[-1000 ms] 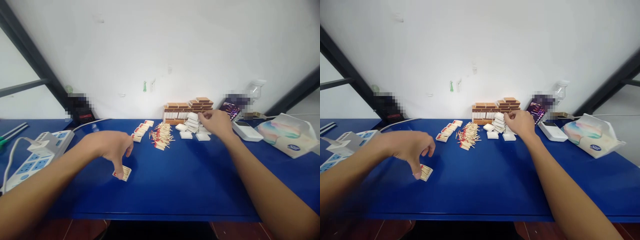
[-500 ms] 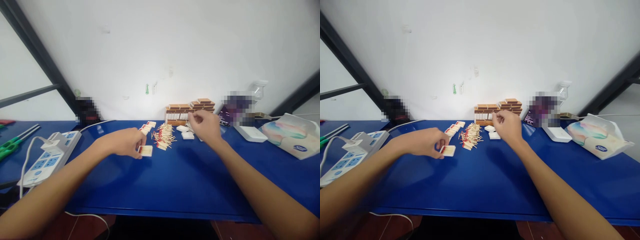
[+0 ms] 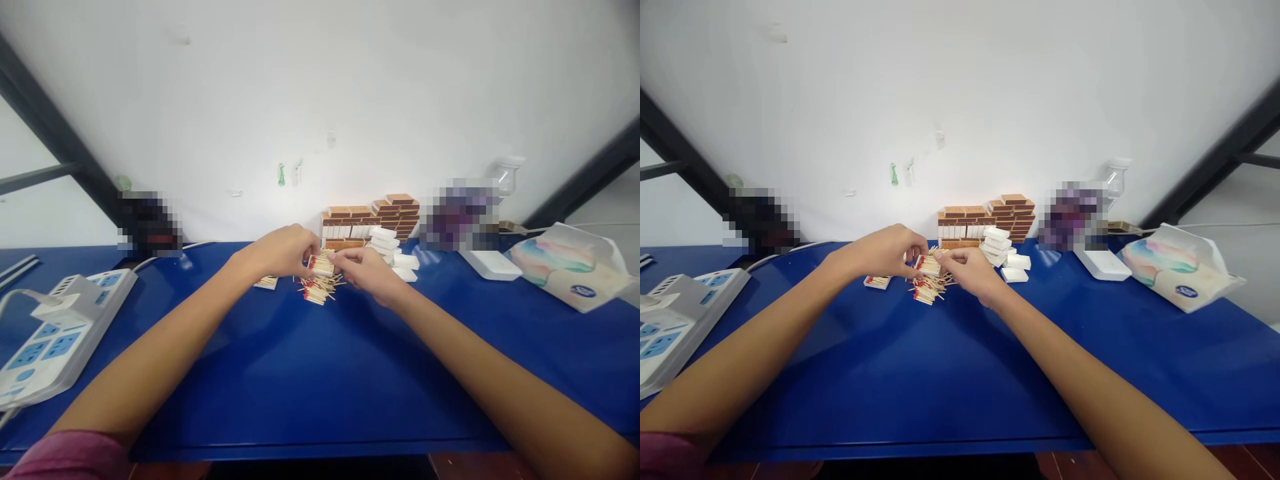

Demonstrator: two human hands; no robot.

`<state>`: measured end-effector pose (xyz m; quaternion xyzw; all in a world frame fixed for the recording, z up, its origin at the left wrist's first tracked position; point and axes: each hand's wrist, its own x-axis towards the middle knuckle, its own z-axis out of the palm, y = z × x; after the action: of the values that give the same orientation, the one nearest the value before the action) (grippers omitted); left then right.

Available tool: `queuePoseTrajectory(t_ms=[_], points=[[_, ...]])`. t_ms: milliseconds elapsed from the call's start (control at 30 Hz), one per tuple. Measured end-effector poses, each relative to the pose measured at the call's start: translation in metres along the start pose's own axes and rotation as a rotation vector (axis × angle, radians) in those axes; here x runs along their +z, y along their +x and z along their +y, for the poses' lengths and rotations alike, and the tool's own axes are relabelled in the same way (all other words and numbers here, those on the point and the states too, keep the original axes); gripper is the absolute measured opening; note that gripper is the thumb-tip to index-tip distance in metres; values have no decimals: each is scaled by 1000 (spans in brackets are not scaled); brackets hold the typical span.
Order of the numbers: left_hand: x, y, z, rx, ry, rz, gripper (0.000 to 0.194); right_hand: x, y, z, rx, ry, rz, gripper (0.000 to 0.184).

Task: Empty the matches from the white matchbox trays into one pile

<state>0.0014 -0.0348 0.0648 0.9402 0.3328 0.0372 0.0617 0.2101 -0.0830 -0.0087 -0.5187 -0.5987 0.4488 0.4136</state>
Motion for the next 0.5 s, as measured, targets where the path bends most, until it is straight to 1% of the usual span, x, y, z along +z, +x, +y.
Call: queuePoseTrajectory(t_ms=[100,233,333,500], points=[[5,4,-3,29,34,65,21,0,6,0,7,34,47,58],[16,10,-10,65,61,163,28,-4,13,-3,-26,-18,104,60],[21,13,-14,42,60,182,29,-8,15,-5,-55,-98,116,61],[21,14,-16,-6,27,186,33,-12,16,-7,-81,-152,131,58]])
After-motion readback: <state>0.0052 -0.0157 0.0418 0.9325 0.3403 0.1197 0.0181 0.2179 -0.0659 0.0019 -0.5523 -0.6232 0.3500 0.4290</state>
